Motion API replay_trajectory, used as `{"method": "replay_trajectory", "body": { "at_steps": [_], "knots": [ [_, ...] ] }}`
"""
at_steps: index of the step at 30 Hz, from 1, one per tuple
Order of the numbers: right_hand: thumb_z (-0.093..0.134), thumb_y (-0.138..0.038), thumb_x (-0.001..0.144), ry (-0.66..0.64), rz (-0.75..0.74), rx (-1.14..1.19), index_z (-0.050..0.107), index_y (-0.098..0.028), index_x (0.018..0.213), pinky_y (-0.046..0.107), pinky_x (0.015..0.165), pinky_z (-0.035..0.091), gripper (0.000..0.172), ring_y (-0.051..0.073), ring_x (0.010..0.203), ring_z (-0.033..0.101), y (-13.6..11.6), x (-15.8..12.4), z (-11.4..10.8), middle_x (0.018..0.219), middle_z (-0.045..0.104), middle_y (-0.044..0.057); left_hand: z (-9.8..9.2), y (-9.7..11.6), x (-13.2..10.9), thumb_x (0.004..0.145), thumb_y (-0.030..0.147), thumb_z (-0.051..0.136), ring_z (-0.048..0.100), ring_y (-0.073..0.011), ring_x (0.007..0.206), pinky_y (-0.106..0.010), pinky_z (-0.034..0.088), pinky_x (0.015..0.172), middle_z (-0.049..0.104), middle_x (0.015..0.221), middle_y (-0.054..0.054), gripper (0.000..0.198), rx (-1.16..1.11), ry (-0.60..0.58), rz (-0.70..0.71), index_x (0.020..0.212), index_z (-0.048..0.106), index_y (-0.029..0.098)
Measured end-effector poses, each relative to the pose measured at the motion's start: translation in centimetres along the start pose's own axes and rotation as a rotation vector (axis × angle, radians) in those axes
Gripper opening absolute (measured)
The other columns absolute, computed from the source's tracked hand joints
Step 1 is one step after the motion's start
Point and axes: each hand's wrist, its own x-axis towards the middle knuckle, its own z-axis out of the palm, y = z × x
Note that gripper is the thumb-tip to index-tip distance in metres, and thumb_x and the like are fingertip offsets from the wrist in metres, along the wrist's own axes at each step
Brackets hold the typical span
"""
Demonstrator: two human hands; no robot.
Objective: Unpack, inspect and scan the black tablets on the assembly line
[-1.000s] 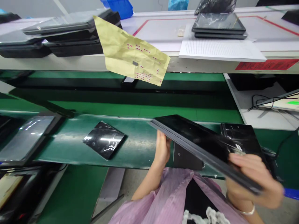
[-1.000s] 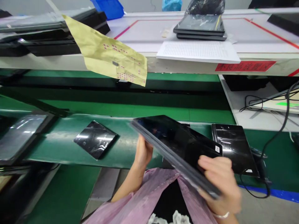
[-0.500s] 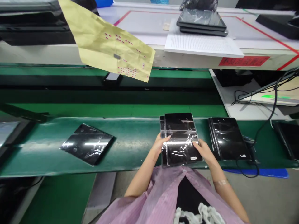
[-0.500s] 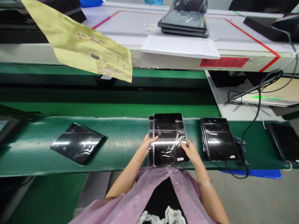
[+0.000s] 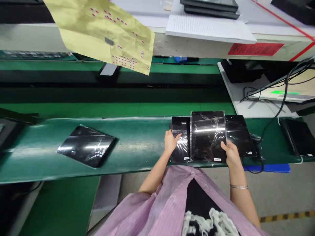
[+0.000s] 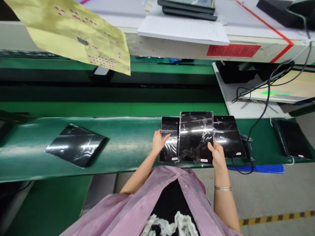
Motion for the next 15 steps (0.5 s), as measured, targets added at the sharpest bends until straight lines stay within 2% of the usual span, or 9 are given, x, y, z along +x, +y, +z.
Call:
{"method": "replay_trajectory", "body": {
  "at_steps": [2,3,6,11,15],
  "knots": [
    [0.081,-0.048,0.051,-0.022,0.009,0.011,0.066,-0.017,0.074,0.034,0.078,0.043,0.041,0.018,0.074,0.056,0.2,0.0,0.9,0.074,0.065,0.002,-0.7,0.5,-0.1,0.067,0.026,0.077,0.040,-0.0354,0.127,-0.051,0.024,0.110,0.053,0.122,-0.020,0.049,0.082,0.051,0.046,0.109,0.057,0.012],
    [0.080,-0.048,0.051,-0.038,0.016,0.016,0.066,-0.017,0.073,0.034,0.076,0.043,0.041,0.018,0.073,0.056,0.4,0.1,1.6,0.073,0.064,0.003,-1.2,0.6,-0.2,0.070,0.026,0.074,0.041,-0.0343,0.127,-0.049,0.025,0.110,0.054,0.121,-0.020,0.044,0.110,0.058,0.059,0.108,0.058,0.012],
    [0.078,-0.051,0.052,-0.092,0.032,0.029,0.064,-0.017,0.074,0.034,0.072,0.045,0.044,0.019,0.071,0.057,0.8,1.2,4.0,0.073,0.064,0.004,-2.5,0.2,-1.1,0.082,0.027,0.060,0.055,-0.0284,0.110,-0.043,0.037,0.102,0.062,0.107,-0.016,0.023,0.149,0.040,0.061,0.100,0.060,0.013],
    [0.073,-0.057,0.054,-0.198,0.019,-0.011,0.061,-0.017,0.078,0.033,0.068,0.046,0.049,0.018,0.069,0.057,2.1,3.5,8.3,0.072,0.064,0.004,-3.2,-2.2,-4.8,0.087,0.030,0.049,0.064,-0.0239,0.089,-0.035,0.047,0.087,0.069,0.093,-0.012,0.019,0.153,0.024,-0.017,0.089,0.063,0.016],
    [0.062,-0.061,0.064,-0.253,-0.037,-0.138,0.061,-0.016,0.084,0.035,0.072,0.047,0.049,0.020,0.074,0.058,3.6,4.1,9.9,0.074,0.064,0.005,-3.3,-3.7,-8.0,0.085,0.031,0.049,0.065,-0.0250,0.088,-0.035,0.047,0.085,0.070,0.091,-0.012,0.020,0.162,0.084,-0.093,0.086,0.062,0.016]
  ]
}}
